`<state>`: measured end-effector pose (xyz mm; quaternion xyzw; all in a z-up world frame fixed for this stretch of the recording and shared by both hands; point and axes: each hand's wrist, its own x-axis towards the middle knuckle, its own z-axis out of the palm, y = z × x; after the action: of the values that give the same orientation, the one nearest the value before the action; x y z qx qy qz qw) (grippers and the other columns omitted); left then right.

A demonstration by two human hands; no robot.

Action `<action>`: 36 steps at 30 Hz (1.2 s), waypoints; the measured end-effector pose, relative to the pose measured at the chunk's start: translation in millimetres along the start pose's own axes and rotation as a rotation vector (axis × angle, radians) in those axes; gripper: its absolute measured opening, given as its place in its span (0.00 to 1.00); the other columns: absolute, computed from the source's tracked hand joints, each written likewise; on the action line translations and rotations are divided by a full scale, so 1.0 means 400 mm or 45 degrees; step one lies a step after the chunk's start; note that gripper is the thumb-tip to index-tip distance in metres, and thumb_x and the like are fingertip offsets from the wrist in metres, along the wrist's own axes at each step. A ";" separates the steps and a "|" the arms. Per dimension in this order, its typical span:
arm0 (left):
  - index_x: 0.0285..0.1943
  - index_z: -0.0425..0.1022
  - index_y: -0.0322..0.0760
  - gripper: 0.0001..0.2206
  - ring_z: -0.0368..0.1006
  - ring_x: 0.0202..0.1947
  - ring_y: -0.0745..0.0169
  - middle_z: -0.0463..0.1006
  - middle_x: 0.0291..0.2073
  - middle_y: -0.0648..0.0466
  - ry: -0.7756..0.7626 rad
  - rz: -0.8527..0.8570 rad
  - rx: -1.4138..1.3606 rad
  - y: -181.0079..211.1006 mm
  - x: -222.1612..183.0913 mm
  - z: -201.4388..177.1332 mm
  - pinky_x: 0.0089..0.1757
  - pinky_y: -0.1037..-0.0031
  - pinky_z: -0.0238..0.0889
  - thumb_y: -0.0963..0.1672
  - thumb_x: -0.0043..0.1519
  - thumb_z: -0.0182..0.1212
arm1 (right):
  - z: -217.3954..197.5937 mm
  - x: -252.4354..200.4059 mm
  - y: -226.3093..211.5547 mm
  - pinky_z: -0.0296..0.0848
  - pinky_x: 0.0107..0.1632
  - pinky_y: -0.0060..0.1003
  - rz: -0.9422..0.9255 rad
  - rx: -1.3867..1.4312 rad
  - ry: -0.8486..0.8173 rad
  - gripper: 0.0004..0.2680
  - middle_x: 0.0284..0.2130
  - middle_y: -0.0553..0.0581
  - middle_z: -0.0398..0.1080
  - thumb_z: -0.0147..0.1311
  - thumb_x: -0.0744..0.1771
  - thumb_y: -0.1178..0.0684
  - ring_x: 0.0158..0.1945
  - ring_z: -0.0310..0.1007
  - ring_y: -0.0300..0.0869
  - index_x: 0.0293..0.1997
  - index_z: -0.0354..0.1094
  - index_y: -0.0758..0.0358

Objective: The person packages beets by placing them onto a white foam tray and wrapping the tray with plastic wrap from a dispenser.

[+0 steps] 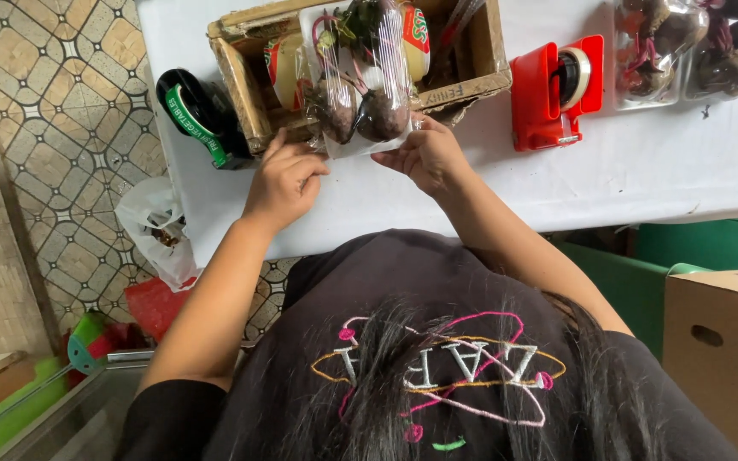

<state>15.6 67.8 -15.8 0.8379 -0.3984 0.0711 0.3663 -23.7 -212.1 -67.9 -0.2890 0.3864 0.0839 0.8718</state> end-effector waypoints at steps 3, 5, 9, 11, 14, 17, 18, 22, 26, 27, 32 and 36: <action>0.36 0.81 0.50 0.09 0.74 0.51 0.51 0.83 0.37 0.60 0.064 -0.168 -0.044 -0.009 -0.041 0.036 0.63 0.52 0.53 0.39 0.54 0.66 | -0.052 0.063 0.031 0.74 0.50 0.79 -0.017 0.018 0.022 0.22 0.52 0.85 0.67 0.36 0.62 0.75 0.52 0.68 0.85 0.62 0.59 0.72; 0.38 0.83 0.55 0.09 0.69 0.56 0.51 0.83 0.38 0.62 0.103 -0.254 0.039 0.000 -0.054 0.054 0.61 0.55 0.53 0.41 0.52 0.68 | -0.020 0.046 0.027 0.74 0.49 0.80 -0.026 0.024 0.026 0.22 0.52 0.87 0.67 0.36 0.62 0.76 0.52 0.67 0.86 0.63 0.59 0.73; 0.49 0.83 0.51 0.10 0.75 0.43 0.60 0.84 0.44 0.61 -0.046 -0.664 -0.178 0.052 -0.044 0.092 0.49 0.68 0.65 0.47 0.58 0.68 | 0.060 -0.044 -0.014 0.75 0.49 0.78 -0.041 -0.043 0.042 0.22 0.50 0.86 0.68 0.37 0.61 0.75 0.52 0.70 0.82 0.62 0.59 0.74; 0.51 0.83 0.49 0.11 0.76 0.37 0.61 0.83 0.47 0.58 -0.170 -1.011 -0.325 0.095 -0.011 0.084 0.41 0.71 0.70 0.50 0.63 0.66 | 0.069 -0.055 -0.019 0.76 0.48 0.76 -0.056 -0.088 0.027 0.21 0.48 0.83 0.70 0.37 0.61 0.75 0.50 0.73 0.78 0.61 0.60 0.74; 0.51 0.78 0.39 0.11 0.76 0.41 0.62 0.81 0.49 0.49 -0.053 -1.667 -1.298 0.155 0.073 0.032 0.33 0.87 0.64 0.47 0.67 0.58 | 0.071 -0.049 -0.019 0.80 0.47 0.72 -0.091 -0.173 -0.008 0.21 0.45 0.79 0.74 0.37 0.60 0.75 0.48 0.77 0.72 0.57 0.64 0.73; 0.37 0.63 0.40 0.09 0.78 0.43 0.54 0.83 0.49 0.45 -0.035 -1.877 -1.872 0.156 0.125 0.002 0.38 0.81 0.68 0.45 0.67 0.57 | 0.075 -0.054 -0.029 0.81 0.46 0.71 -0.137 -0.268 -0.045 0.22 0.44 0.78 0.74 0.36 0.59 0.76 0.48 0.78 0.71 0.56 0.63 0.73; 0.40 0.62 0.37 0.07 0.80 0.40 0.52 0.82 0.49 0.41 -0.022 -1.890 -1.931 0.145 0.134 0.004 0.38 0.76 0.73 0.43 0.67 0.56 | 0.087 -0.067 -0.041 0.82 0.46 0.68 -0.170 -0.349 -0.064 0.22 0.44 0.77 0.74 0.37 0.59 0.76 0.49 0.78 0.70 0.57 0.63 0.73; 0.51 0.62 0.33 0.07 0.80 0.38 0.50 0.80 0.46 0.39 -0.228 -1.885 -1.720 0.119 0.156 0.007 0.41 0.67 0.79 0.41 0.69 0.52 | 0.035 -0.012 -0.067 0.83 0.47 0.63 -0.183 -0.587 -0.181 0.26 0.47 0.72 0.72 0.41 0.58 0.76 0.49 0.78 0.65 0.62 0.62 0.68; 0.57 0.66 0.27 0.11 0.81 0.34 0.49 0.79 0.41 0.34 -0.217 -1.893 -1.756 0.035 0.149 0.064 0.40 0.66 0.81 0.39 0.67 0.51 | 0.101 -0.075 -0.163 0.82 0.48 0.66 -0.155 -0.714 -0.344 0.30 0.52 0.73 0.70 0.42 0.57 0.78 0.52 0.76 0.66 0.66 0.58 0.64; 0.56 0.69 0.22 0.11 0.80 0.39 0.49 0.80 0.43 0.33 -0.181 -1.786 -1.748 0.045 0.162 0.054 0.43 0.69 0.78 0.36 0.65 0.52 | 0.124 -0.092 -0.190 0.82 0.51 0.61 -0.037 -0.713 -0.361 0.30 0.52 0.69 0.70 0.42 0.57 0.77 0.54 0.75 0.63 0.66 0.58 0.59; 0.59 0.69 0.18 0.17 0.77 0.53 0.48 0.78 0.54 0.37 -0.085 -1.599 -1.709 0.082 0.193 0.026 0.55 0.63 0.75 0.32 0.60 0.53 | 0.133 -0.079 -0.199 0.81 0.53 0.55 0.088 -0.664 -0.340 0.30 0.49 0.63 0.71 0.41 0.57 0.78 0.54 0.74 0.58 0.62 0.60 0.51; 0.58 0.71 0.22 0.15 0.76 0.52 0.51 0.78 0.53 0.41 -0.091 -1.529 -1.666 0.108 0.168 0.031 0.56 0.67 0.74 0.34 0.62 0.52 | 0.088 -0.084 -0.174 0.69 0.36 0.38 0.000 -0.530 -0.457 0.36 0.40 0.57 0.67 0.40 0.57 0.79 0.37 0.66 0.43 0.71 0.56 0.48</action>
<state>27.5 0.3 26.8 0.5300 0.1364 -0.4011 0.7346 1.0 -246.5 5.9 -0.4424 0.2002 0.2112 0.8483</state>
